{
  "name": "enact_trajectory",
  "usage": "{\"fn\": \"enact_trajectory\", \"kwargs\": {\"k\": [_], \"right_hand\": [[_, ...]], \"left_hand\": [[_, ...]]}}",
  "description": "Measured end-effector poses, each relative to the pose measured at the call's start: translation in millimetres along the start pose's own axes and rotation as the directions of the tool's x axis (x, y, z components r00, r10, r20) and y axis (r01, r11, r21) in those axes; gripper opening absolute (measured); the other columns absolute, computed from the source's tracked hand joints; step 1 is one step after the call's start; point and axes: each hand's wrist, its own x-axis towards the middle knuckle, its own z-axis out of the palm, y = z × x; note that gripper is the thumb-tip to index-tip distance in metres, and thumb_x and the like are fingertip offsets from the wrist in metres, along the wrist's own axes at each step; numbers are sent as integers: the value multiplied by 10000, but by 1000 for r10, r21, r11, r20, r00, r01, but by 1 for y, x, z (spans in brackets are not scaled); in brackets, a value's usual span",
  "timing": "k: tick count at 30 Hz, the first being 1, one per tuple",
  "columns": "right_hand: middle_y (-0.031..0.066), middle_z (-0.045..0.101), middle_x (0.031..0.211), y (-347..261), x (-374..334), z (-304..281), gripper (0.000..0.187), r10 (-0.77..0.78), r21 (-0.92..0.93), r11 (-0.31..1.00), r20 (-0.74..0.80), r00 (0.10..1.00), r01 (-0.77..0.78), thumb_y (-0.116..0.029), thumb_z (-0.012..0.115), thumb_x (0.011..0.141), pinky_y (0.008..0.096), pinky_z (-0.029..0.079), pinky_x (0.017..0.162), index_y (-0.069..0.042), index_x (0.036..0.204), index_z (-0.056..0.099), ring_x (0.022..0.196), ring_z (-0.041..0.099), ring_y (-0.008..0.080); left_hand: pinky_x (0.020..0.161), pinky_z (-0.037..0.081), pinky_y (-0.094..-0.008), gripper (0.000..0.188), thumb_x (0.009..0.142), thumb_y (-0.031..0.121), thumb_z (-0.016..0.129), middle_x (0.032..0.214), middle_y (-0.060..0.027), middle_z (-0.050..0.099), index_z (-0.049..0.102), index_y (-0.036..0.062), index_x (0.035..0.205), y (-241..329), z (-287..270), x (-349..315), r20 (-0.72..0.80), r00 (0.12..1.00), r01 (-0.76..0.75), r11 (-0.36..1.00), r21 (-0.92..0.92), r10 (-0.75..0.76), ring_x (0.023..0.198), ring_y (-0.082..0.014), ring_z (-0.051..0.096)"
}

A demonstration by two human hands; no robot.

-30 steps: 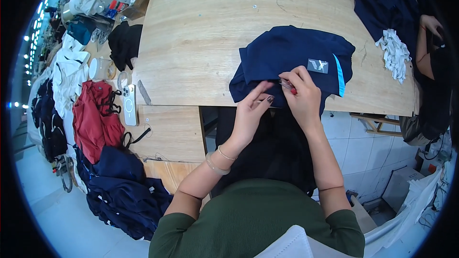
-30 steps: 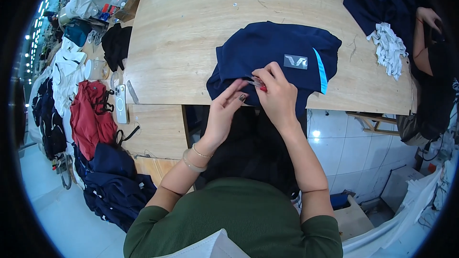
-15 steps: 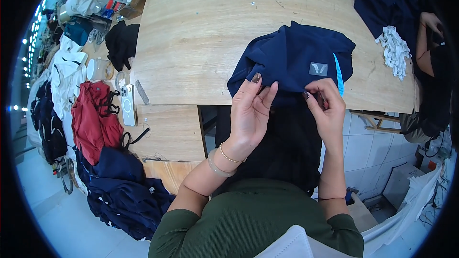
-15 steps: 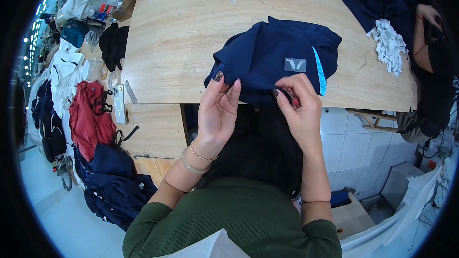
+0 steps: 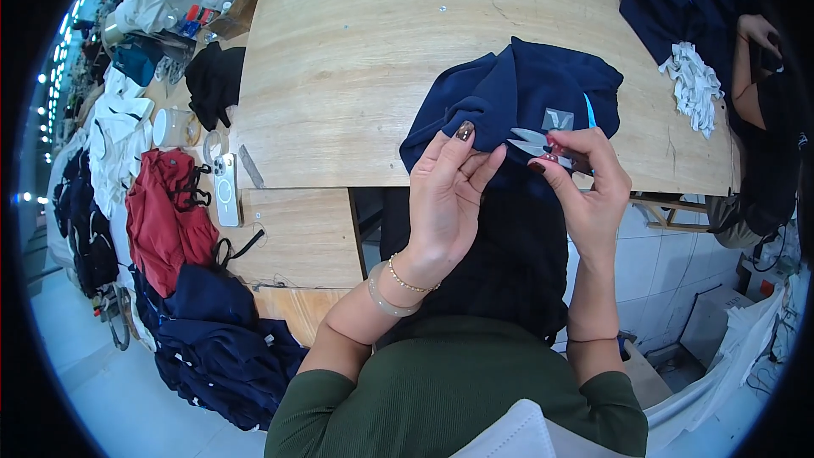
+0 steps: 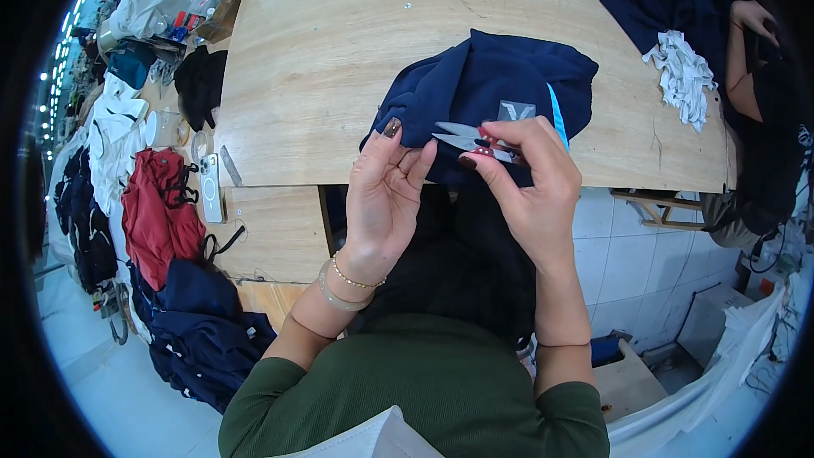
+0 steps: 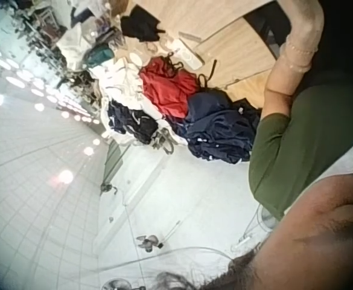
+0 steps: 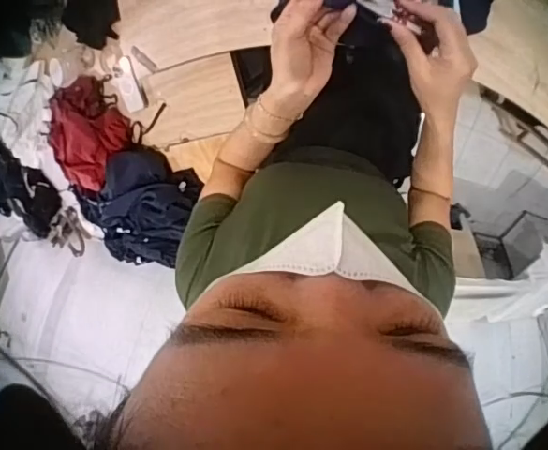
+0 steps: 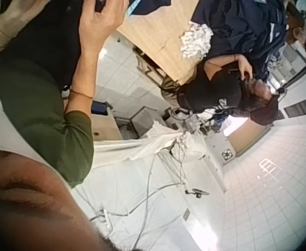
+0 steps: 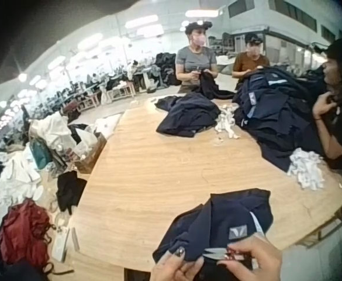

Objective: Trimming loose threads and inspecting a pair of blue athletic shorts on a manufacturing table.

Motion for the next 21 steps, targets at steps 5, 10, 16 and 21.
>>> {"fn": "enact_trajectory", "kwargs": {"k": [5,10,16,21], "right_hand": [[72,654,810,-2,3,4,231,-75,-24,997,-9,997,74,-66,820,746,271,425,582,14,920,692,710,557,181],[74,654,798,-5,6,6,218,-49,-9,999,-11,999,49,-56,814,751,270,420,578,23,912,691,700,553,182],[78,659,800,-5,7,9,217,-66,-5,998,-14,998,66,-48,813,749,265,418,578,25,912,691,705,555,175],[86,661,801,2,5,8,231,-90,21,995,-98,991,93,-32,821,729,266,435,597,23,914,693,711,560,184]], "left_hand": [[914,585,-300,131,1011,123,552,1014,-51,695,629,38,1075,1,1,1,-1,1000,-6,1000,-4,6,898,-115,690],[911,587,-303,130,1011,120,551,1005,-50,696,631,37,1073,0,0,1,-12,1000,3,1000,2,-3,895,-116,691],[898,591,-304,131,1009,122,553,999,-56,699,632,38,1071,-1,1,1,-16,1000,8,1000,-1,-8,900,-124,692],[896,590,-308,143,1011,150,557,992,-60,700,632,40,1063,3,4,0,-46,998,50,999,13,-49,901,-128,692]]}}
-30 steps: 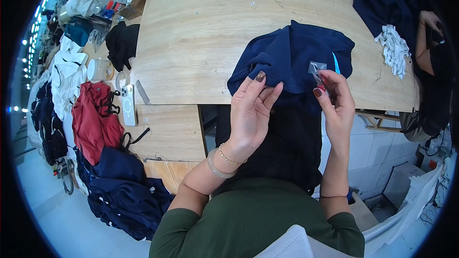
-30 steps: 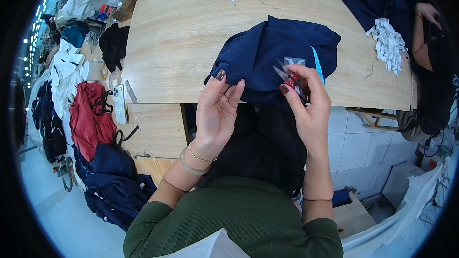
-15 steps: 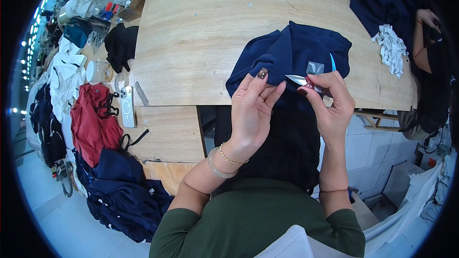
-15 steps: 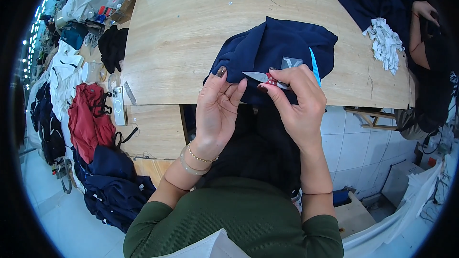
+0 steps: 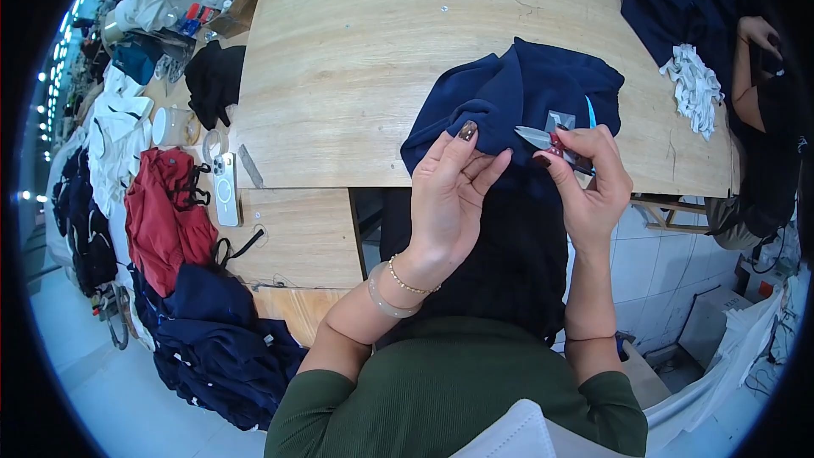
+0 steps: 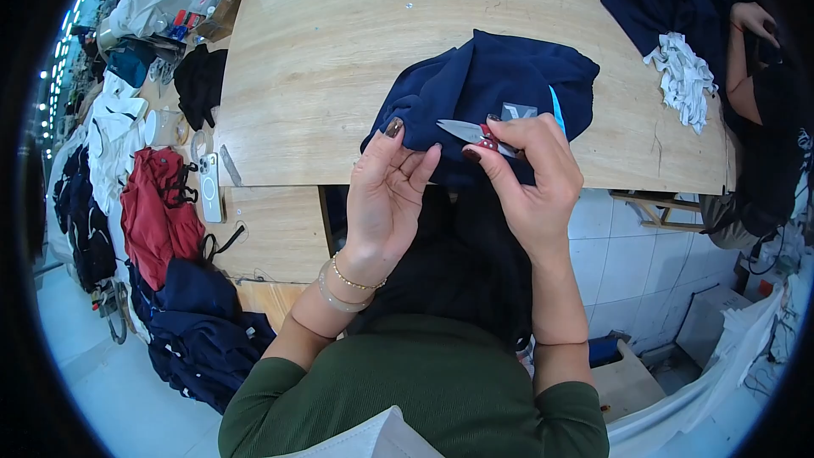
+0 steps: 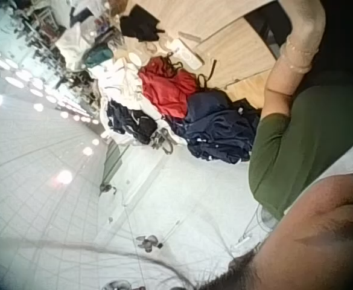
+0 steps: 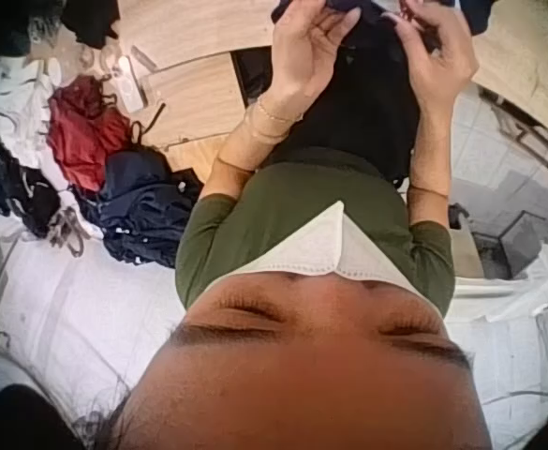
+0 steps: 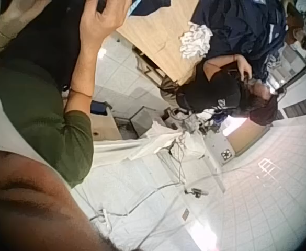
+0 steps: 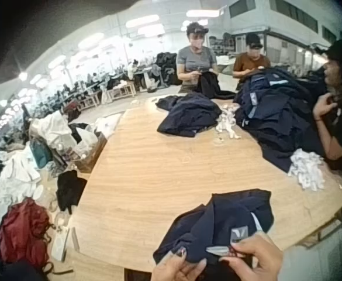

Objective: Trimming loose threads and inspecting a pair of blue athletic shorts on a manufacturing table.

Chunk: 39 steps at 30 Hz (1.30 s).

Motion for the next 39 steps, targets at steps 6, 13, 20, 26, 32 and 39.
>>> {"fn": "enact_trajectory", "kwargs": {"k": [6,13,20,26,32,39], "right_hand": [[80,668,876,8,-7,-4,274,-141,-33,989,82,987,144,-39,820,751,262,467,674,22,975,674,759,583,168],[61,604,957,-1,-5,9,395,54,43,997,66,996,-57,3,767,768,238,477,748,-25,1141,637,826,584,144],[49,545,846,22,-2,-4,324,94,73,992,82,992,-100,122,645,738,237,424,675,20,1044,672,744,524,135],[81,550,993,30,-4,-3,254,159,176,969,81,984,-171,95,630,762,228,439,750,48,1011,648,843,541,142],[69,540,991,22,-2,1,191,195,228,950,103,975,-214,77,638,792,225,433,765,64,982,627,842,530,127],[34,527,940,27,-4,3,117,298,337,890,83,951,-308,40,658,828,205,383,697,63,934,614,791,475,93]], "left_hand": [[940,573,-344,190,1027,183,527,991,-90,687,603,14,1065,-6,-9,2,102,993,-54,998,-14,55,932,-154,688],[1122,382,-442,697,1064,483,333,1360,-256,524,414,-149,1348,-27,-12,-1,273,959,-132,974,182,79,1285,-320,535],[977,456,-286,329,1038,162,503,1303,-151,579,540,-53,1284,-35,-19,-8,325,940,-289,756,588,106,1142,-220,604],[628,461,-239,315,780,-18,779,1035,-78,572,666,24,1071,-28,-21,-1,468,741,-608,185,772,481,702,-136,525],[627,480,-228,313,775,-31,790,1051,-79,569,689,26,1065,-37,-18,19,639,611,-713,-26,701,468,789,-129,583],[572,460,-242,108,889,-74,636,985,-92,586,642,0,968,-32,-15,22,468,745,-635,287,717,476,731,-125,568]]}}
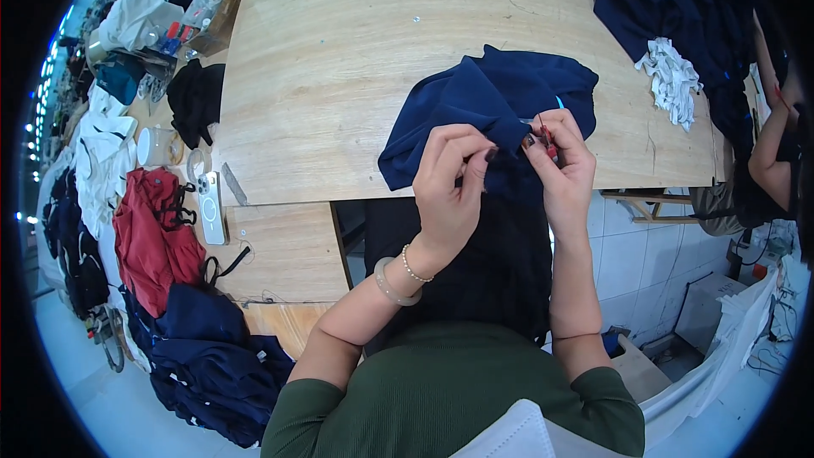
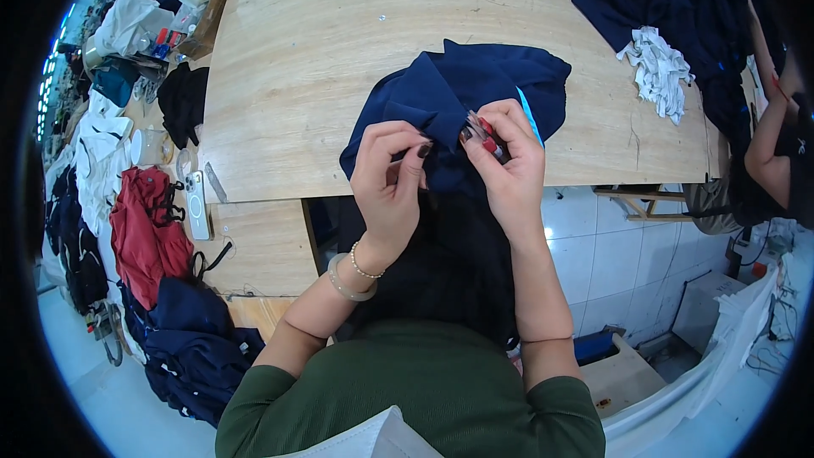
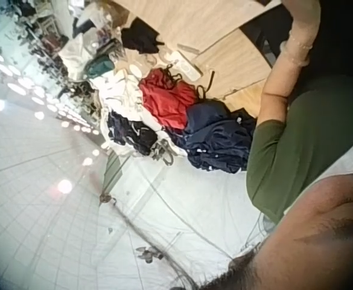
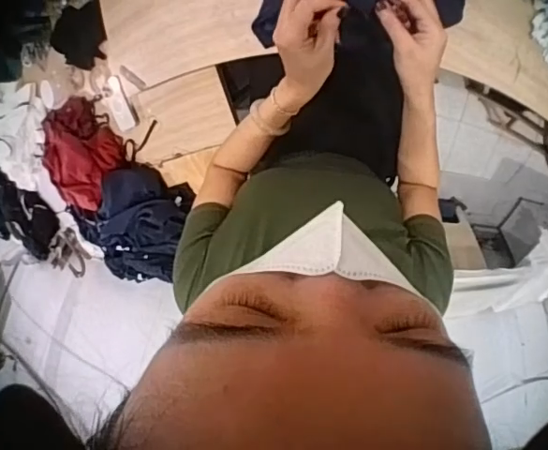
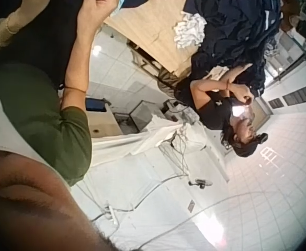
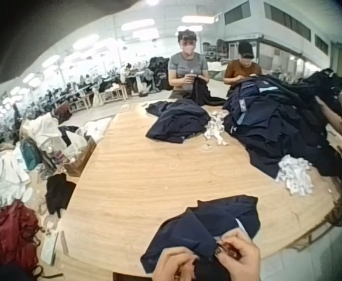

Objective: Trimming loose threads and inspecting a pair of blue athletic shorts on a manufacturing table.

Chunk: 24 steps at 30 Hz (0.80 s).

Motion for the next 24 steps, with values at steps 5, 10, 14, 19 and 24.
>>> {"fn": "enact_trajectory", "kwargs": {"k": [5,10,14,19,24], "right_hand": [[4,520,879,0,2,2,74,117,71,991,-18,993,-115,17,666,852,200,366,694,61,860,607,765,459,72],[-8,515,856,-13,1,5,88,292,136,947,12,956,-291,17,665,863,200,356,683,54,823,597,745,444,58],[3,523,862,-10,2,1,55,113,78,991,-21,993,-111,39,661,848,199,362,667,54,852,608,752,455,62],[25,564,867,-12,3,-1,84,-19,-34,999,-52,998,17,58,659,828,203,403,668,49,906,627,759,505,73],[36,585,806,-28,4,8,141,-15,-162,986,62,998,25,71,661,793,213,441,667,48,927,623,723,549,91]], "left_hand": [[568,458,-257,203,877,-54,659,1048,-107,578,566,-5,1051,-6,5,-2,-96,991,63,962,-264,-92,753,-139,568],[590,464,-275,250,798,-20,749,1001,-110,542,598,5,996,-7,8,-4,39,981,-192,949,249,189,709,-199,553],[537,416,-257,129,801,-59,727,824,-69,519,660,4,891,7,-2,6,15,993,-114,945,307,115,618,-153,517],[534,418,-254,180,788,-22,752,767,-59,565,631,-8,921,16,-10,3,-11,998,56,954,293,-55,608,-151,511],[623,473,-295,272,756,19,782,923,-94,561,636,15,986,8,1,-2,66,996,-69,952,299,51,739,-208,567]]}}
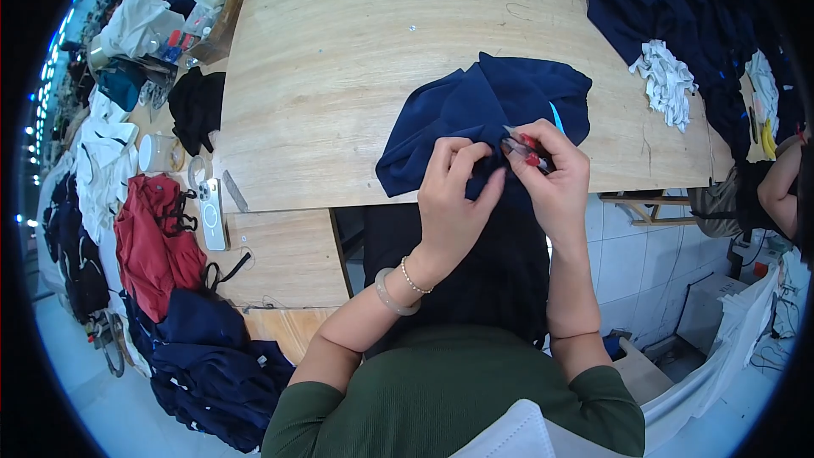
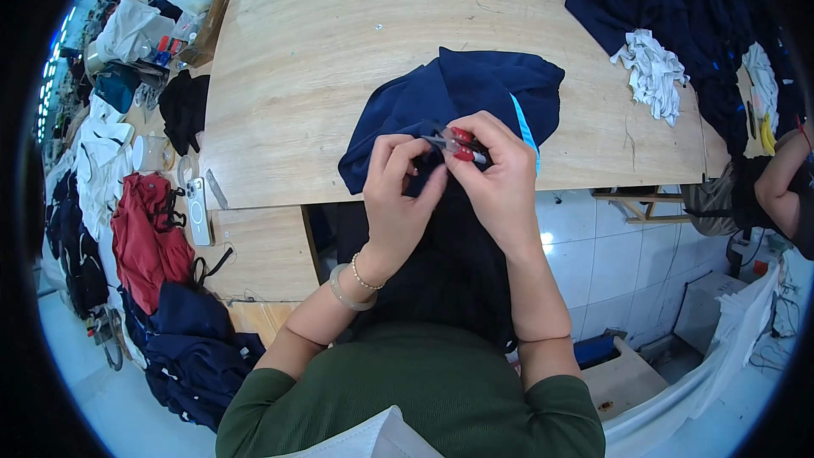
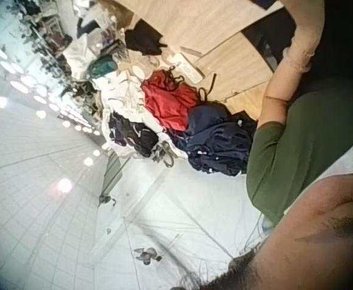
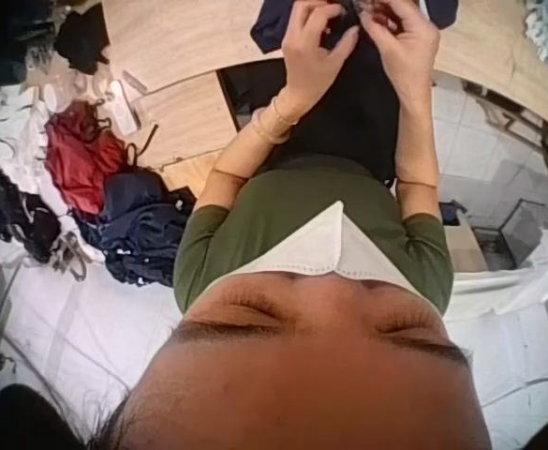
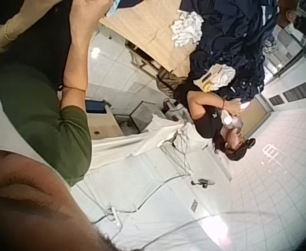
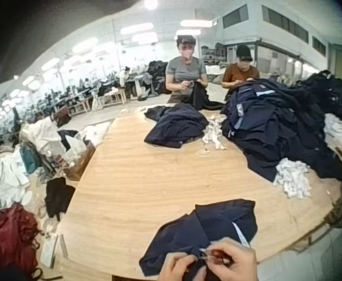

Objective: Trimming loose threads and inspecting a pair of blue athletic shorts on a manufacturing table.

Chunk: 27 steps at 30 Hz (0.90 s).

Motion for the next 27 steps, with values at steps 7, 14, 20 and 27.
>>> {"fn": "enact_trajectory", "kwargs": {"k": [7,14,20,27], "right_hand": [[25,577,801,7,1,-11,134,-81,-52,996,-38,996,79,56,670,792,199,415,661,39,913,614,721,525,82],[-52,596,801,6,-3,-3,37,267,256,932,0,964,-258,-34,672,890,183,372,620,-13,891,642,705,471,11],[-96,539,717,11,-4,-13,44,444,381,817,64,894,-433,-108,671,919,182,269,538,-80,887,660,601,385,-18],[-94,521,698,19,-3,-24,51,509,514,704,116,853,-491,-120,671,924,187,252,513,-71,911,663,565,378,-7]], "left_hand": [[541,422,-225,191,785,-88,733,902,-55,554,670,-7,947,-6,-20,12,-16,1000,23,996,-88,-24,695,-115,545],[538,473,-206,292,770,-97,755,1027,-77,546,664,-12,1034,-10,0,9,33,998,-43,970,-240,52,768,-120,586],[588,519,-204,94,903,-105,601,1042,-98,606,622,-41,968,-17,11,21,13,1000,-19,903,-430,27,733,-99,594],[768,592,-239,229,891,-90,633,1083,-101,615,609,-56,1117,-17,14,24,254,965,73,871,-485,61,954,-119,615]]}}
